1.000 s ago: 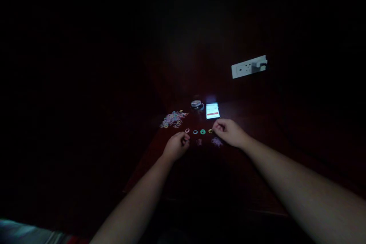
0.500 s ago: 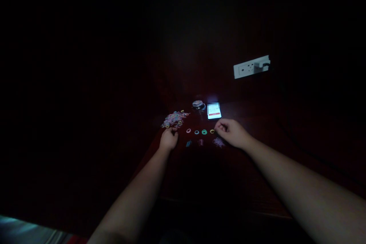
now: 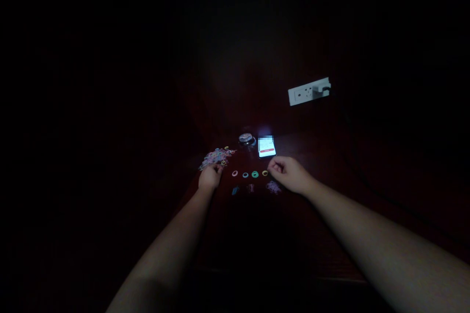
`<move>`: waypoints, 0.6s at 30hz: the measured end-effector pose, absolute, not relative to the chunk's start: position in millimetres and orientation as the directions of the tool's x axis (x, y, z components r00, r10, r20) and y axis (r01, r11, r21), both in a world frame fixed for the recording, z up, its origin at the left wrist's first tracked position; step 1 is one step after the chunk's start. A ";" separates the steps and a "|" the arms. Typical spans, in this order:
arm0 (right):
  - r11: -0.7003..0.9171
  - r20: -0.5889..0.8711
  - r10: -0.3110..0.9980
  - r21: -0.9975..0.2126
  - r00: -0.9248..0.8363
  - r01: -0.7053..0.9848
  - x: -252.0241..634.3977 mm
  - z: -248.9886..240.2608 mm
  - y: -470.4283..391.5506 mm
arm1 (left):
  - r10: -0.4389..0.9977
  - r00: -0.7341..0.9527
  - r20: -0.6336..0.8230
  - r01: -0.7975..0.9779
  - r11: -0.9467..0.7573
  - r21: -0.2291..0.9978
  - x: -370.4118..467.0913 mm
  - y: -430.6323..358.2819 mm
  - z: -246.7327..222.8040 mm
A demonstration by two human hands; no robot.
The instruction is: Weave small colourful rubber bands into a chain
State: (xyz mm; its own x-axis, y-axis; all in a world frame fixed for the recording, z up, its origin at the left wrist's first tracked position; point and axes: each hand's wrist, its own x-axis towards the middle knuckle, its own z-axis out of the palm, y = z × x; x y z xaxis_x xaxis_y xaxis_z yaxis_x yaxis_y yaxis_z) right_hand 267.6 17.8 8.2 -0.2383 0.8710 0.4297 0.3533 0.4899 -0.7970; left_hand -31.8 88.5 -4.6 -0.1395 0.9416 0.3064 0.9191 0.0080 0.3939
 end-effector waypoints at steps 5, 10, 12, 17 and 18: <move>0.468 0.402 0.881 -0.814 -0.250 0.343 267.2 9.6 17.2 | 0.937 -0.162 0.308 0.903 0.016 0.428 -34.0 93.2 -8.4; 0.481 0.426 0.876 -0.797 -0.225 0.364 268.3 10.8 16.5 | 0.918 -0.178 0.353 0.852 -0.035 0.522 -40.5 98.7 -12.3; 0.481 0.424 0.876 -0.795 -0.228 0.370 268.9 10.3 16.7 | 0.907 -0.178 0.381 0.822 -0.076 0.565 -44.8 100.8 -12.3; 0.474 0.409 0.879 -0.805 -0.244 0.357 269.6 6.2 18.6 | 0.873 -0.161 0.460 0.736 -0.205 0.646 -49.9 104.8 -8.3; 0.473 0.406 0.879 -0.809 -0.249 0.350 269.4 5.2 19.0 | 0.869 -0.143 0.474 0.718 -0.238 0.654 -48.0 104.5 -6.9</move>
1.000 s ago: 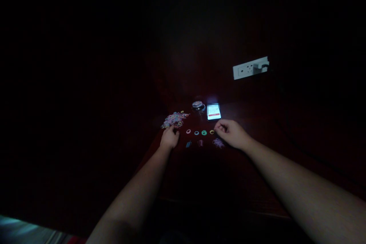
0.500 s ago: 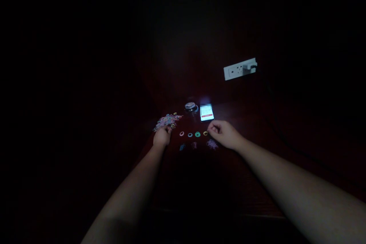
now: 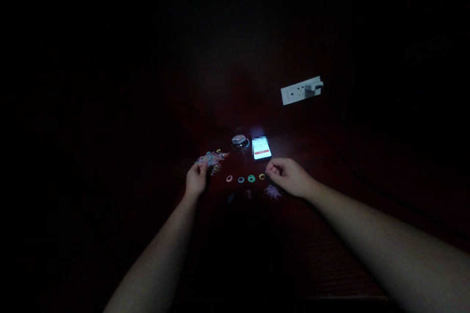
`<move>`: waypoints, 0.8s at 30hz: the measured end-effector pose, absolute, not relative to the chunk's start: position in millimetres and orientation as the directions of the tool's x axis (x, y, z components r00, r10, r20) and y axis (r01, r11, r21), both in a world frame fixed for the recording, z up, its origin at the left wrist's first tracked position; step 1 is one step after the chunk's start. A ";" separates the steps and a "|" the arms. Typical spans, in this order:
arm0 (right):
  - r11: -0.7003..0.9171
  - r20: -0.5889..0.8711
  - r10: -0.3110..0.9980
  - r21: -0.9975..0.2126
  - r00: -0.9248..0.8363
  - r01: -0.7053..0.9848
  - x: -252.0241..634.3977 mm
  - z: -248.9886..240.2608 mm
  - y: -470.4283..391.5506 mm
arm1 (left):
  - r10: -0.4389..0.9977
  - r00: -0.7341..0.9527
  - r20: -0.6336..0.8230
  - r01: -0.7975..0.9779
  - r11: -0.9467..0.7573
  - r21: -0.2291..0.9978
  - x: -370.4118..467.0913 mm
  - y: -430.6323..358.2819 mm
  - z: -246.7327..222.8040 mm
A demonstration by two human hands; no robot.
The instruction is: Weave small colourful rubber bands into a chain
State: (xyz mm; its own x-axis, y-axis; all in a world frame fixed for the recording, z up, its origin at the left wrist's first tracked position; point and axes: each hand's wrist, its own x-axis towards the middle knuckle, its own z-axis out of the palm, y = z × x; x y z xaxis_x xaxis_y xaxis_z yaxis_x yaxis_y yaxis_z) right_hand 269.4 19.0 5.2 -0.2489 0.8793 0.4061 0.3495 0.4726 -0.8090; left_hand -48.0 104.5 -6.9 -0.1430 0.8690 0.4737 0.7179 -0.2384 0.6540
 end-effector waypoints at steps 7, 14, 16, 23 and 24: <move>0.465 0.387 0.882 -0.807 -0.268 0.364 264.1 4.7 17.2 | 0.816 0.196 0.543 0.550 -0.550 0.628 -2.5 75.4 9.1; 0.585 0.498 0.811 -0.686 -0.307 0.433 252.1 12.2 6.4 | 0.710 0.476 0.519 0.424 -0.703 0.571 33.3 34.9 19.3; 0.618 0.526 0.786 -0.658 -0.324 0.431 249.8 13.7 4.1 | 0.700 0.491 0.519 0.396 -0.710 0.582 34.8 31.2 20.8; 0.664 0.548 0.747 -0.606 -0.375 0.438 248.5 17.4 0.9 | 0.689 0.526 0.498 0.370 -0.713 0.595 35.4 27.5 27.6; 0.668 0.548 0.744 -0.606 -0.382 0.431 248.6 17.4 0.9 | 0.687 0.533 0.494 0.366 -0.714 0.597 35.8 27.1 27.9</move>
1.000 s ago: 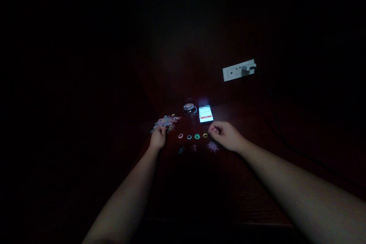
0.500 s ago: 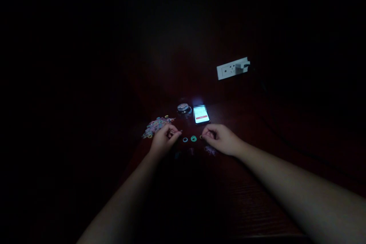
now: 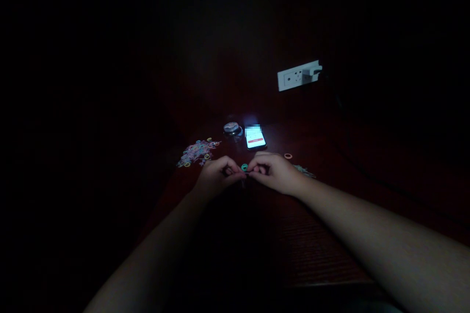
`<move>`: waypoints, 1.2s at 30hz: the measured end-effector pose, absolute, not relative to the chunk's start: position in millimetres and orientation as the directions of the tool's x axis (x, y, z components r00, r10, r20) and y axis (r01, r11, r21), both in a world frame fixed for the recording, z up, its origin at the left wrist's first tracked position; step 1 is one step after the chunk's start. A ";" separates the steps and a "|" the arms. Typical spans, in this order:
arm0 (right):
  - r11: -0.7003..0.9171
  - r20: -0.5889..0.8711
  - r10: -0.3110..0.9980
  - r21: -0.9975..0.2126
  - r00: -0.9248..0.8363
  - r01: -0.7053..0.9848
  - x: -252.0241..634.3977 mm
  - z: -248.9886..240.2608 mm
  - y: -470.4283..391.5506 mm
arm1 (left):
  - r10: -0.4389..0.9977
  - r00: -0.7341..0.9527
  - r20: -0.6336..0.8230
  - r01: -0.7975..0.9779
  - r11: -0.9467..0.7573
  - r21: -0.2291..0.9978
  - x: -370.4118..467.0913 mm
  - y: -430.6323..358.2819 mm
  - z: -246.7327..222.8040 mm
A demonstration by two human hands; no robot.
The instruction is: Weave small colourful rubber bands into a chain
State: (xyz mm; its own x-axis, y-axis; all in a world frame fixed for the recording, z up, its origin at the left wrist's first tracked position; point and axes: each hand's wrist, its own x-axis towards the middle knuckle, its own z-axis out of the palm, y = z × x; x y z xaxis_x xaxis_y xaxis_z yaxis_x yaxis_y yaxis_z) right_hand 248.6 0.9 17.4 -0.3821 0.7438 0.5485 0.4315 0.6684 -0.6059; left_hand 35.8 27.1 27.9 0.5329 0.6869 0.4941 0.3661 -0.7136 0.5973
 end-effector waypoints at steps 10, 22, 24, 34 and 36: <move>0.695 0.549 0.718 -0.593 -0.428 0.406 249.9 17.8 1.7 | 0.679 0.544 0.493 0.331 -0.713 0.618 38.8 28.8 23.7; 0.667 0.555 0.745 -0.617 -0.369 0.418 253.4 14.4 6.3 | 0.614 0.622 0.486 0.359 -0.775 0.519 35.7 31.9 23.8; 0.665 0.553 0.747 -0.618 -0.370 0.419 253.3 14.7 6.4 | 0.620 0.618 0.483 0.364 -0.770 0.523 35.7 31.6 24.1; 0.659 0.557 0.753 -0.636 -0.351 0.403 253.6 14.7 4.8 | 0.619 0.601 0.505 0.389 -0.779 0.492 35.5 30.3 27.0; 0.667 0.556 0.745 -0.632 -0.369 0.394 253.2 15.5 3.9 | 0.613 0.605 0.508 0.376 -0.782 0.497 35.5 30.8 26.0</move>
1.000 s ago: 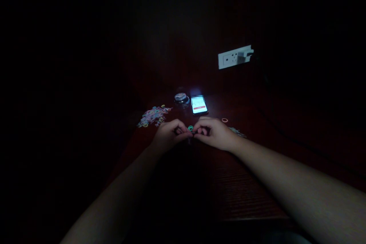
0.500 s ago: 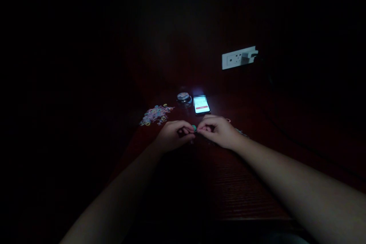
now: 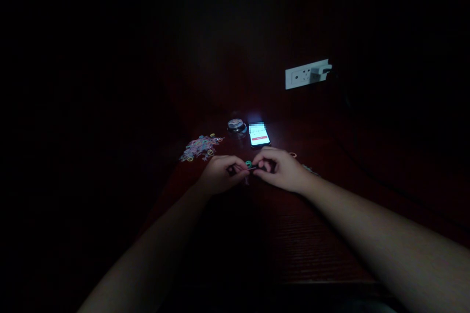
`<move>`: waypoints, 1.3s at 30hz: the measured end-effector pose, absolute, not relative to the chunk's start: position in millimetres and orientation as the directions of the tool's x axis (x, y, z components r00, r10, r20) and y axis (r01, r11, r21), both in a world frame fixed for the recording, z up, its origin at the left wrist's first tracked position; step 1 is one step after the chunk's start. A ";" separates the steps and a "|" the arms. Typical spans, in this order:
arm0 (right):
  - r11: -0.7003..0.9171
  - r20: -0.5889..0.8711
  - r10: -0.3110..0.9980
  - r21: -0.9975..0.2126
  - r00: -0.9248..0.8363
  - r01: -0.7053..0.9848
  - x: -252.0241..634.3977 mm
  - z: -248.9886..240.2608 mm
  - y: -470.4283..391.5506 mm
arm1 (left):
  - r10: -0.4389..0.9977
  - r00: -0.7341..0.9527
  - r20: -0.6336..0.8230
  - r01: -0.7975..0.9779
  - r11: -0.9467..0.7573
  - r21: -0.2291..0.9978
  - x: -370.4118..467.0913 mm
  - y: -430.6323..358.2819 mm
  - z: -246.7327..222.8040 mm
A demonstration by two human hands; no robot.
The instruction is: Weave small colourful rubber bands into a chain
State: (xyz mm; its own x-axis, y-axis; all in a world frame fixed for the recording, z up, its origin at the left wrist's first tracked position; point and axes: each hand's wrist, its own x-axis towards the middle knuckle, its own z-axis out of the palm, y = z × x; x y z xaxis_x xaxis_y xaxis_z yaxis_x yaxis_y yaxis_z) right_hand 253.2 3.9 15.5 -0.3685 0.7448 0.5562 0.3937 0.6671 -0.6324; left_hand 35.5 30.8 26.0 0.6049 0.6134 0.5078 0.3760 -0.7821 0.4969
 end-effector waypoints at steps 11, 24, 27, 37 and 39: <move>0.678 0.514 0.735 -0.582 -0.443 0.449 254.2 14.5 5.4 | 0.511 0.749 0.422 0.408 -0.857 0.314 28.7 40.5 29.2; 0.636 0.547 0.770 -0.608 -0.330 0.476 261.3 17.6 8.8 | 0.510 0.835 0.206 0.480 -0.858 0.180 23.3 58.6 26.1; 0.628 0.548 0.775 -0.612 -0.315 0.480 262.6 16.5 10.2 | 0.525 0.826 0.205 0.498 -0.850 0.170 24.8 57.7 27.2; 0.623 0.537 0.779 -0.608 -0.323 0.491 262.8 16.8 10.5 | 0.540 0.815 0.212 0.523 -0.842 0.132 27.8 54.2 29.6; 0.625 0.538 0.778 -0.605 -0.325 0.494 262.7 17.1 10.4 | 0.546 0.810 0.213 0.529 -0.838 0.136 28.4 53.5 29.7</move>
